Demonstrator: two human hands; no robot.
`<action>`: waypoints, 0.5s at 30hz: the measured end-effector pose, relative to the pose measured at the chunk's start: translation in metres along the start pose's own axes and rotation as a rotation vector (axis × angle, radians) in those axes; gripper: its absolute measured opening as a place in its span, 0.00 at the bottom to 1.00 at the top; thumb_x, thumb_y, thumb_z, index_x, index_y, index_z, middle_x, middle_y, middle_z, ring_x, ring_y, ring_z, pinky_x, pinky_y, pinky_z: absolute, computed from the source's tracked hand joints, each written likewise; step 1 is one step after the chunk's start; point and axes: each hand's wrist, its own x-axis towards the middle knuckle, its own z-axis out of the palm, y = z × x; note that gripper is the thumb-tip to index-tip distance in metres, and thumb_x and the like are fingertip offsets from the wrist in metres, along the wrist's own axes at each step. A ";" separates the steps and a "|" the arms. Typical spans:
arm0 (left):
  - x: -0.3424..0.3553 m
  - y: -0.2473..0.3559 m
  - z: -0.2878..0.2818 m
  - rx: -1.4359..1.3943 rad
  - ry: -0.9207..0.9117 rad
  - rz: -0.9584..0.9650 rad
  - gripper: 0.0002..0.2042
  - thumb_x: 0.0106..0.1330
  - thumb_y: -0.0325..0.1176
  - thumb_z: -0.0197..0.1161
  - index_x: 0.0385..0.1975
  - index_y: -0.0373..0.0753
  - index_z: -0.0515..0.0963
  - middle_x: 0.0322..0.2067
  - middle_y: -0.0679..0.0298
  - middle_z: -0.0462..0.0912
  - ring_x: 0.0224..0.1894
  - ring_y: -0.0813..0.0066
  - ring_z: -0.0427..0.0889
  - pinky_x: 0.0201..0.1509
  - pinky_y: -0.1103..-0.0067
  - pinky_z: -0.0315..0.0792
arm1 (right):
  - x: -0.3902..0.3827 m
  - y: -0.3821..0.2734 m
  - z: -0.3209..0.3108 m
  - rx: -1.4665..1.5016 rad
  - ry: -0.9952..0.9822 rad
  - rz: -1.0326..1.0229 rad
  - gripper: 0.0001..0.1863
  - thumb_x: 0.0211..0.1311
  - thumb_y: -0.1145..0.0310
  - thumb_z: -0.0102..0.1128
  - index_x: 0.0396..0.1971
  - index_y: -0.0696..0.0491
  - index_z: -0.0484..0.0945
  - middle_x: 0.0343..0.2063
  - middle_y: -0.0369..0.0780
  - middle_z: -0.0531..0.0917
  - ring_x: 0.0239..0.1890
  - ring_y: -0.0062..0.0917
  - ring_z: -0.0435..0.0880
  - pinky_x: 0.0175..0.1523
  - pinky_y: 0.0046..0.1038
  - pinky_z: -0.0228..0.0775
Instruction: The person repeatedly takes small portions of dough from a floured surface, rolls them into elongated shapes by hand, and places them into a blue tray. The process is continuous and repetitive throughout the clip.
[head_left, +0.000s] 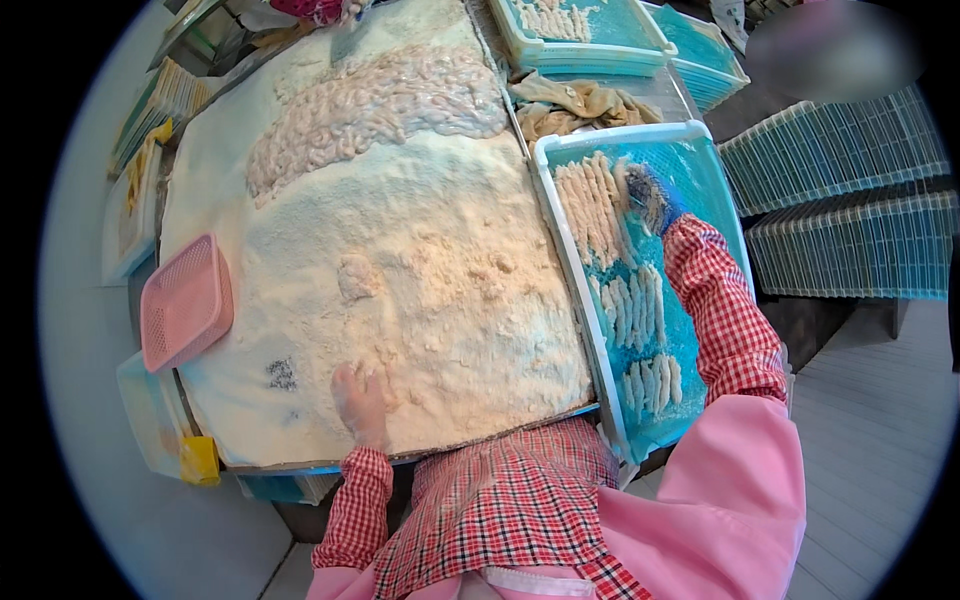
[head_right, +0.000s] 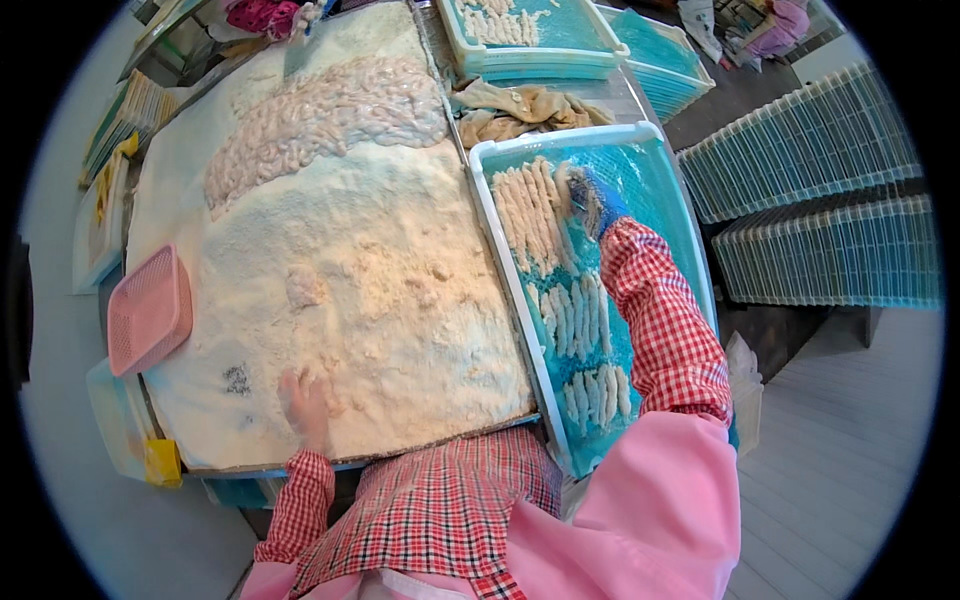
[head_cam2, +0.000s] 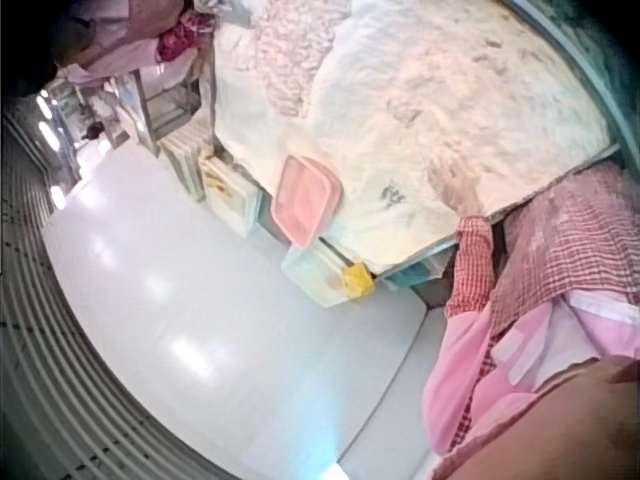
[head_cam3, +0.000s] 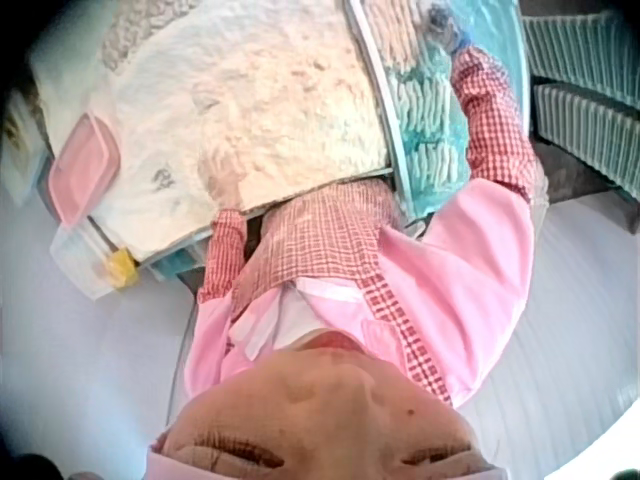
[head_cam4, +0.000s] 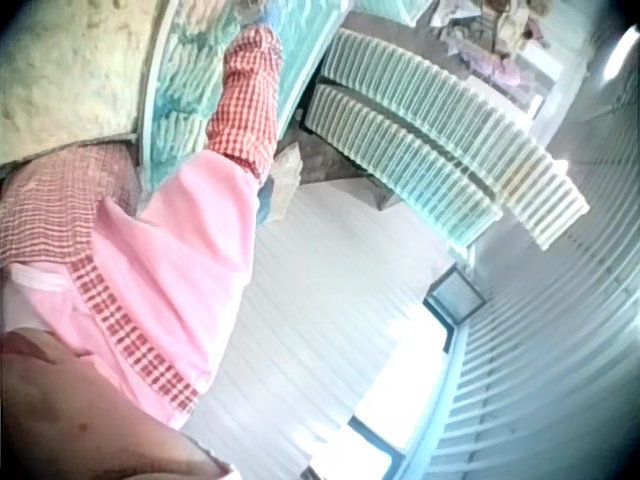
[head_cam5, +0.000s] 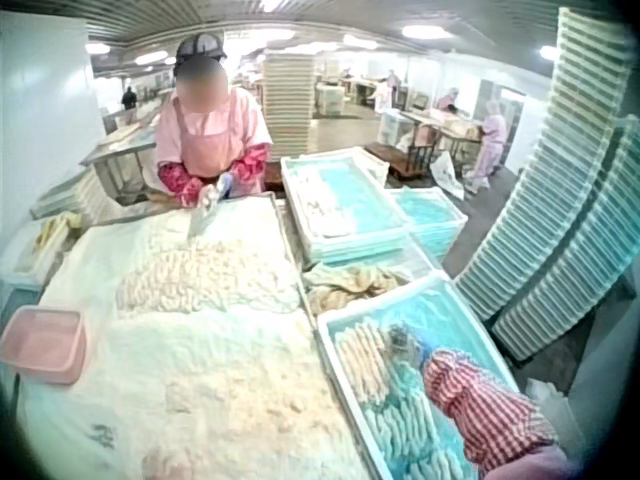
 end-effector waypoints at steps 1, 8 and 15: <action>0.000 0.006 -0.006 0.059 -0.035 -0.008 0.18 0.52 0.33 0.65 0.42 0.33 0.73 0.45 0.52 0.73 0.51 0.52 0.71 0.54 0.65 0.67 | 0.009 0.001 0.001 -0.027 -0.028 -0.023 0.26 0.70 0.50 0.43 0.59 0.53 0.66 0.54 0.43 0.74 0.54 0.29 0.73 0.61 0.31 0.63; -0.005 0.014 0.001 0.122 -0.227 0.016 0.16 0.45 0.32 0.70 0.34 0.35 0.75 0.34 0.57 0.77 0.40 0.57 0.76 0.44 0.67 0.71 | 0.004 0.002 -0.024 -0.367 -0.083 -0.013 0.34 0.67 0.40 0.36 0.63 0.49 0.64 0.61 0.45 0.68 0.58 0.38 0.70 0.61 0.40 0.64; 0.024 0.042 -0.035 -0.307 -0.286 0.287 0.12 0.55 0.27 0.62 0.39 0.34 0.76 0.32 0.53 0.79 0.35 0.56 0.80 0.41 0.70 0.74 | -0.004 0.039 -0.073 -0.510 -0.035 -0.008 0.29 0.68 0.45 0.41 0.60 0.50 0.69 0.33 0.42 0.82 0.32 0.26 0.80 0.40 0.29 0.73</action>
